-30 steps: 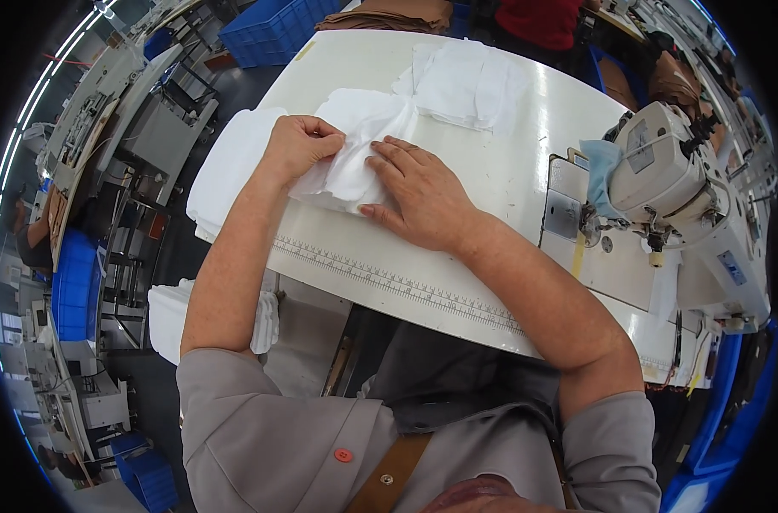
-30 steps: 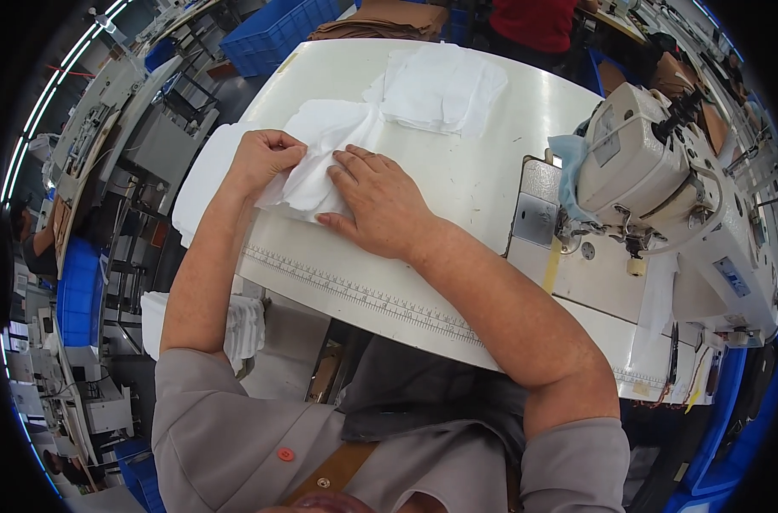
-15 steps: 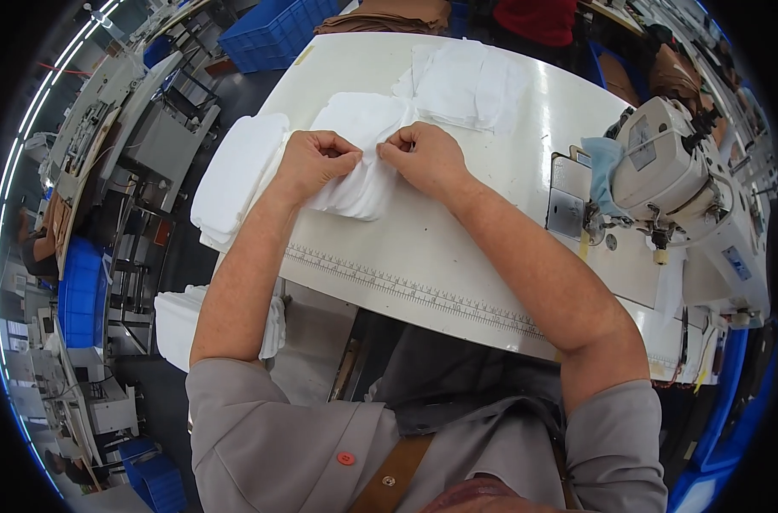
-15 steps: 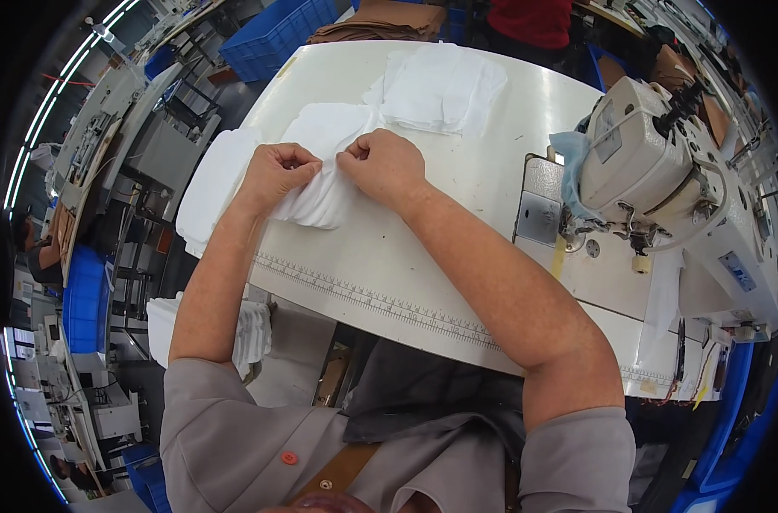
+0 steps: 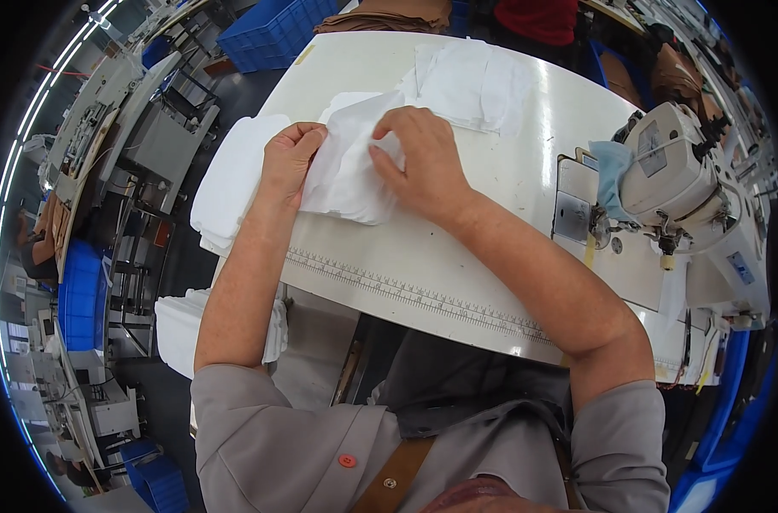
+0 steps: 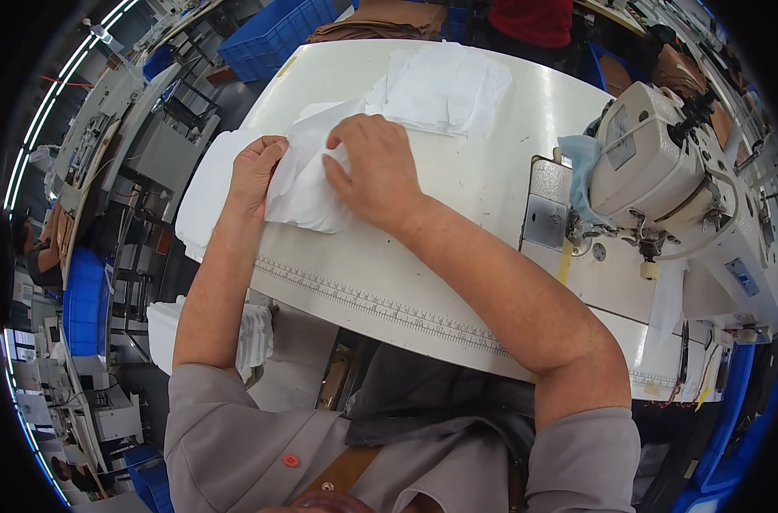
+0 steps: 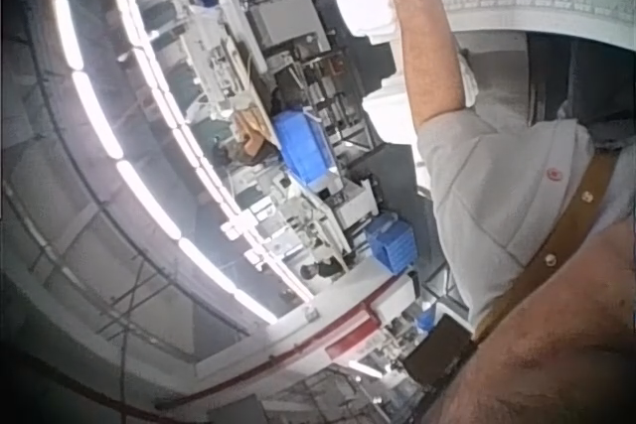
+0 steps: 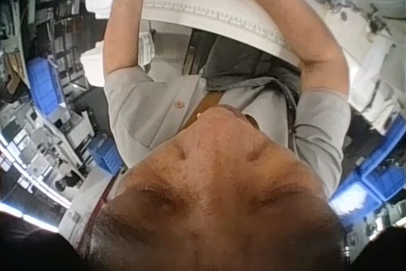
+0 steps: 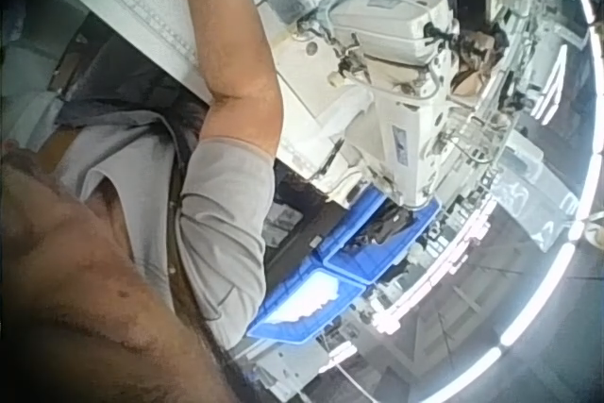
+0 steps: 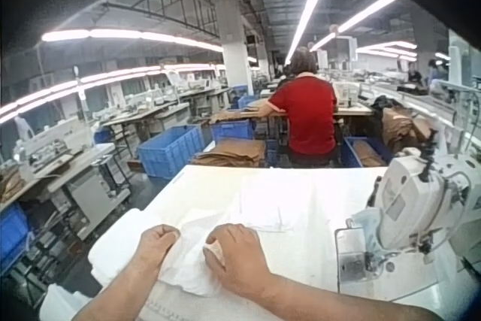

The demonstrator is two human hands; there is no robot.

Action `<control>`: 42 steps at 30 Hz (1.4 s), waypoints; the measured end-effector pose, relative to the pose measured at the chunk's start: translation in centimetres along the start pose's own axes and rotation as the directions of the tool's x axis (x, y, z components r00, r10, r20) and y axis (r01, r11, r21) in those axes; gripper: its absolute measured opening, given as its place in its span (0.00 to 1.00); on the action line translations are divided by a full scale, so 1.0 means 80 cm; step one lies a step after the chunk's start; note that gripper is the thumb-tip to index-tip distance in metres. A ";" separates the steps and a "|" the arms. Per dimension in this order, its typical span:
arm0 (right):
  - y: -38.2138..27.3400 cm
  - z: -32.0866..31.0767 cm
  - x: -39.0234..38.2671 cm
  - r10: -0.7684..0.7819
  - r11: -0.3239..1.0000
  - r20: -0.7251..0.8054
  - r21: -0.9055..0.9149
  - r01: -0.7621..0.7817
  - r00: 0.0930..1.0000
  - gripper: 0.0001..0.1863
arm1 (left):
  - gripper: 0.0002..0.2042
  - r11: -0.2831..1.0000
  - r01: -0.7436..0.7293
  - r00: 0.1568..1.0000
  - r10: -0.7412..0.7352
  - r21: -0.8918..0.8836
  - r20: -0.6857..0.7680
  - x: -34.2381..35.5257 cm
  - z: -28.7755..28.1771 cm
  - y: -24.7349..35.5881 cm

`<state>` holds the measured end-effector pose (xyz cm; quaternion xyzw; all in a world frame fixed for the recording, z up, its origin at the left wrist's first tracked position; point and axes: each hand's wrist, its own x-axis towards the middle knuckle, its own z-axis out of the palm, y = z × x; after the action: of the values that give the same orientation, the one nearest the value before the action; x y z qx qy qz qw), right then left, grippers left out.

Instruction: Sewing small white fabric pieces using an industrial sewing machine.

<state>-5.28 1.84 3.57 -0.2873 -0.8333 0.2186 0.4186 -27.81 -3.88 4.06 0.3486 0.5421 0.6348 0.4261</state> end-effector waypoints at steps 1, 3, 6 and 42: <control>-0.010 0.001 0.005 -0.132 0.990 0.106 -0.031 0.136 0.986 0.21 | 0.04 1.000 0.010 0.999 -0.010 -0.005 0.038 0.001 -0.002 0.000; -0.010 0.027 0.011 -0.095 0.969 0.128 -0.217 0.122 0.987 0.28 | 0.04 1.000 0.022 0.996 -0.021 -0.002 0.092 0.006 -0.003 -0.002; -0.021 0.035 0.016 0.134 0.898 0.348 -0.438 0.035 0.928 0.48 | 0.06 1.000 -0.015 0.996 0.014 0.012 0.093 0.009 -0.016 0.008; 0.020 -0.409 -0.367 0.222 0.539 -0.361 -0.729 -0.423 0.906 0.17 | 0.49 0.143 -0.916 0.346 -0.184 0.373 0.920 -0.254 0.278 -0.056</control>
<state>36.33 -12.32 3.94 -0.6146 -0.7209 -0.1341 0.2908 1.05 -13.62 3.79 0.9224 0.3692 0.0264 0.1100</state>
